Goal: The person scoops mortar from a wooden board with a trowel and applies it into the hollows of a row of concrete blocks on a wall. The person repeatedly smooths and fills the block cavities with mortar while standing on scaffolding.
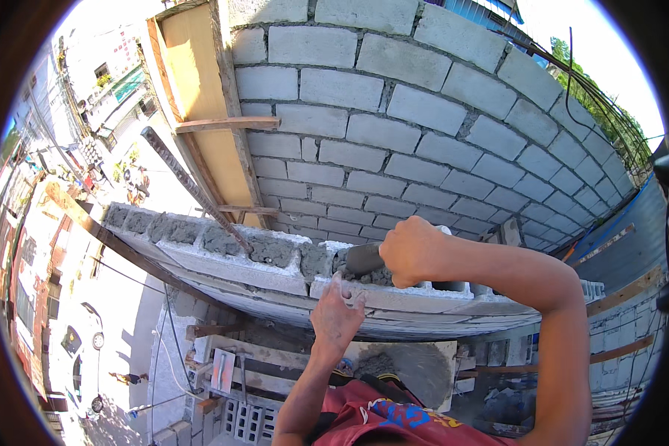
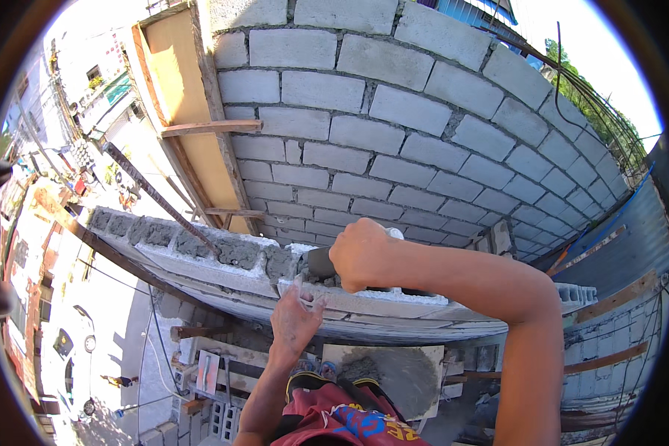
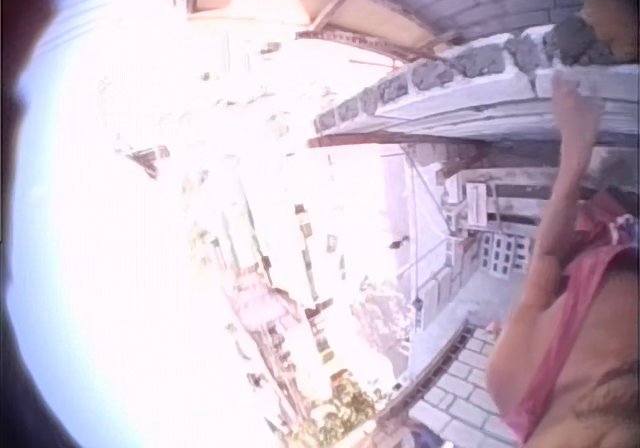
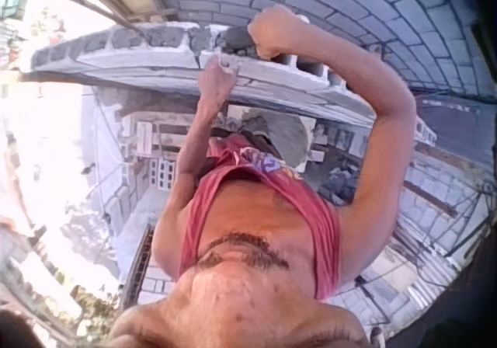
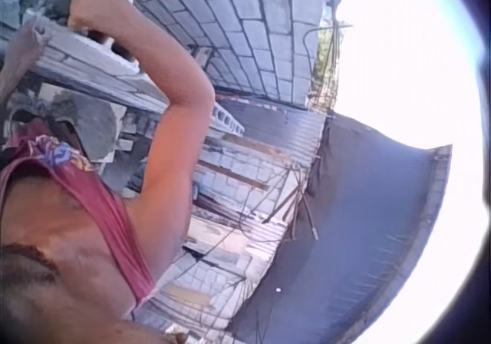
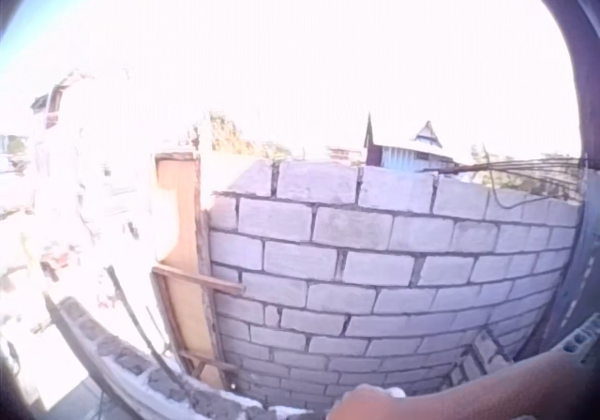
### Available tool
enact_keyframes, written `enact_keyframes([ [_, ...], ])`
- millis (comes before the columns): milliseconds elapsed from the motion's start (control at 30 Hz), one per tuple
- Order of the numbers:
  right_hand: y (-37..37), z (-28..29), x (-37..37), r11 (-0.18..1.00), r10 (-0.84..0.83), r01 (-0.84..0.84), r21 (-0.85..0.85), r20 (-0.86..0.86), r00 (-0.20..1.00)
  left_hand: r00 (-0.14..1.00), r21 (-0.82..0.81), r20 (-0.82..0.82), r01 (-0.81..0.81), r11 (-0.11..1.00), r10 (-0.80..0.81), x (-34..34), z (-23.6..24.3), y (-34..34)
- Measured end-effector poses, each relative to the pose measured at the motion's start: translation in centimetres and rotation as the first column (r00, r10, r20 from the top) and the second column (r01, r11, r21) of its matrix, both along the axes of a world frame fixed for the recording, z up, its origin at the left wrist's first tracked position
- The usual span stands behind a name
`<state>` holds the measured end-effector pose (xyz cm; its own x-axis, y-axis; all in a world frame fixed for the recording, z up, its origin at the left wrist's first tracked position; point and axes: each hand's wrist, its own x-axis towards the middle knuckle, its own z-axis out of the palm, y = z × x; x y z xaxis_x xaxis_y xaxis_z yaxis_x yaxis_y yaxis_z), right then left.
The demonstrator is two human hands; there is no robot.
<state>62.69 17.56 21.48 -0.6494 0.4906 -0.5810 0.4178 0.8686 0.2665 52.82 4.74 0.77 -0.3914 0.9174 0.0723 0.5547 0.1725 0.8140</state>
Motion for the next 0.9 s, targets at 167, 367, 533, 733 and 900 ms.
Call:
enact_keyframes([
  [167, 2.4, 4.4, 0.9, 0.981, 0.120, -0.121, 0.155, 0.014, 0.993, 0.997, 0.038, 0.035, -0.071, 0.997, 0.070, 0.1, -0.4, -2.8],
  [367, 11.0, -5.2, -0.8, 0.941, 0.243, -0.323, -0.101, -0.461, 0.853, 0.987, 0.024, -0.095, 0.132, 0.991, -0.130, 6.1, -1.6, -2.2],
  [533, 14.9, -17.4, 4.1, 0.913, 0.405, -0.401, 0.075, -0.290, 0.867, 0.986, -0.035, -0.110, 0.124, 0.992, -0.127, 9.3, -2.1, -1.5],
  [733, 12.6, -13.4, 13.5, 0.944, 0.323, -0.266, 0.197, -0.367, 0.872, 0.973, 0.000, -0.178, 0.147, 0.989, -0.145, 8.0, -1.6, -1.0],
  [900, 4.7, -16.0, 22.1, 0.948, 0.054, 0.119, 0.296, -0.516, 0.855, 0.945, 0.075, -0.245, 0.243, 0.967, -0.218, 6.1, -1.0, 1.2],
])
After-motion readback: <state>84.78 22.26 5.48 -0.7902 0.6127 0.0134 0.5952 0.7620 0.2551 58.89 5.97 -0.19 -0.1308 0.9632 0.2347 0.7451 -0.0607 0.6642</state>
